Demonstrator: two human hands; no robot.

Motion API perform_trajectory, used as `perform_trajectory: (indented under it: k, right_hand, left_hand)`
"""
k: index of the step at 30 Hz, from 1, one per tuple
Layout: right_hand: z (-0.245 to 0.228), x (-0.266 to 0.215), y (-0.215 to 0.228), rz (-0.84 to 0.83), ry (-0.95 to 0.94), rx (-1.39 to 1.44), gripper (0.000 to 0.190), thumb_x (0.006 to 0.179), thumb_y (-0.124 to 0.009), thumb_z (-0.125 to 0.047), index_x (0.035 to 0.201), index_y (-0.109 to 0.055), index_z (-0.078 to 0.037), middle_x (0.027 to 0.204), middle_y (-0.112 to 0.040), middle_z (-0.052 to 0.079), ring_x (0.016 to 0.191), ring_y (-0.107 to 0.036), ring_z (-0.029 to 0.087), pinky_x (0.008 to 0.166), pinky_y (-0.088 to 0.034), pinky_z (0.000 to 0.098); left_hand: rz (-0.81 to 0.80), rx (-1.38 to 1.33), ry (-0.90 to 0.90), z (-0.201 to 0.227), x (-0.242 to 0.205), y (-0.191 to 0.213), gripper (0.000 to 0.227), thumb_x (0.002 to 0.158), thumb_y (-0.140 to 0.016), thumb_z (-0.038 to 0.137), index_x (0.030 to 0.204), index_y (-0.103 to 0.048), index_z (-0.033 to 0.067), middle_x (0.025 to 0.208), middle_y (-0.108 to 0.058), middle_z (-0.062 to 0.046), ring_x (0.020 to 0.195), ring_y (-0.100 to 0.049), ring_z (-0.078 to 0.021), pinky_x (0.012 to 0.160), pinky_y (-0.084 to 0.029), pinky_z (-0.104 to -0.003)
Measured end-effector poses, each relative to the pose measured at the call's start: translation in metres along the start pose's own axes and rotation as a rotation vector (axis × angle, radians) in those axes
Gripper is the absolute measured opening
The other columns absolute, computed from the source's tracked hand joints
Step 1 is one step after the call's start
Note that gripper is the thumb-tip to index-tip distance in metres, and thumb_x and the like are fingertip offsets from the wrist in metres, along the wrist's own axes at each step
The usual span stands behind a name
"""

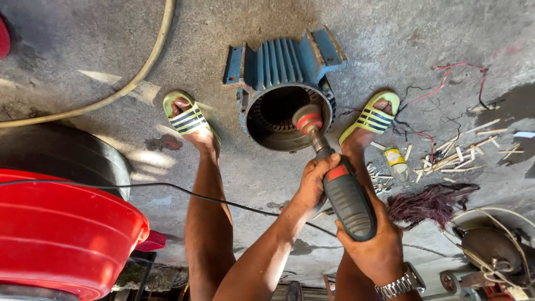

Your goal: Cleaning the interior of an electric motor housing using a power tool with a wire brush attachment

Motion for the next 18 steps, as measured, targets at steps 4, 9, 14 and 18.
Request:
perform_trajectory:
  k: [4, 9, 14, 18]
  right_hand:
    - [0.003, -0.004, -0.007, -0.045, -0.067, -0.019, 0.088, 0.059, -0.089, -0.016, 0.140, -0.056, -0.006, 0.098, -0.079, 0.013, 0.073, -0.076, 0.029, 0.060, -0.059, 0.0393]
    - [-0.014, 0.015, 0.010, 0.026, 0.034, 0.017, 0.087, 0.061, -0.087, -0.012, 0.141, -0.054, 0.000, 0.095, -0.076, 0.016, 0.069, -0.073, 0.028, 0.057, -0.057, 0.0370]
    - [-0.019, 0.014, 0.017, -0.006, -0.021, 0.005, 0.077, 0.061, -0.087, -0.012, 0.131, -0.058, 0.001, 0.091, -0.075, 0.014, 0.065, -0.071, 0.027, 0.058, -0.056, 0.0364]
    - [-0.004, 0.002, 0.003, -0.061, -0.118, 0.026, 0.051, 0.063, -0.088, -0.015, 0.108, -0.065, -0.005, 0.076, -0.074, 0.008, 0.054, -0.065, 0.023, 0.053, -0.052, 0.0345]
  left_hand:
    - [-0.008, 0.038, -0.007, 0.006, -0.005, -0.001, 0.030, 0.097, -0.067, 0.026, 0.098, -0.067, -0.0048, 0.088, -0.073, -0.016, 0.070, -0.067, -0.0175, 0.068, -0.055, -0.027]
    - [0.042, 0.090, -0.023, 0.022, 0.009, -0.028, 0.035, 0.090, -0.073, 0.029, 0.100, -0.067, -0.0034, 0.085, -0.067, -0.011, 0.068, -0.060, -0.0147, 0.064, -0.050, -0.025]
    - [0.055, 0.080, -0.002, 0.029, 0.001, -0.042, 0.039, 0.090, -0.072, 0.030, 0.102, -0.064, -0.0062, 0.090, -0.071, -0.017, 0.072, -0.067, -0.0200, 0.067, -0.055, -0.028]
    - [0.192, 0.333, 0.021, 0.015, -0.003, -0.014, 0.039, 0.087, -0.072, 0.037, 0.086, -0.065, -0.0007, 0.072, -0.065, -0.009, 0.057, -0.058, -0.0155, 0.054, -0.049, -0.026]
Point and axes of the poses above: each hand's wrist, its own x-axis towards the middle knuckle, its own y-axis out of the back of the hand, z = x × y, the point moved 3 cm from there along x, towards the middle knuckle
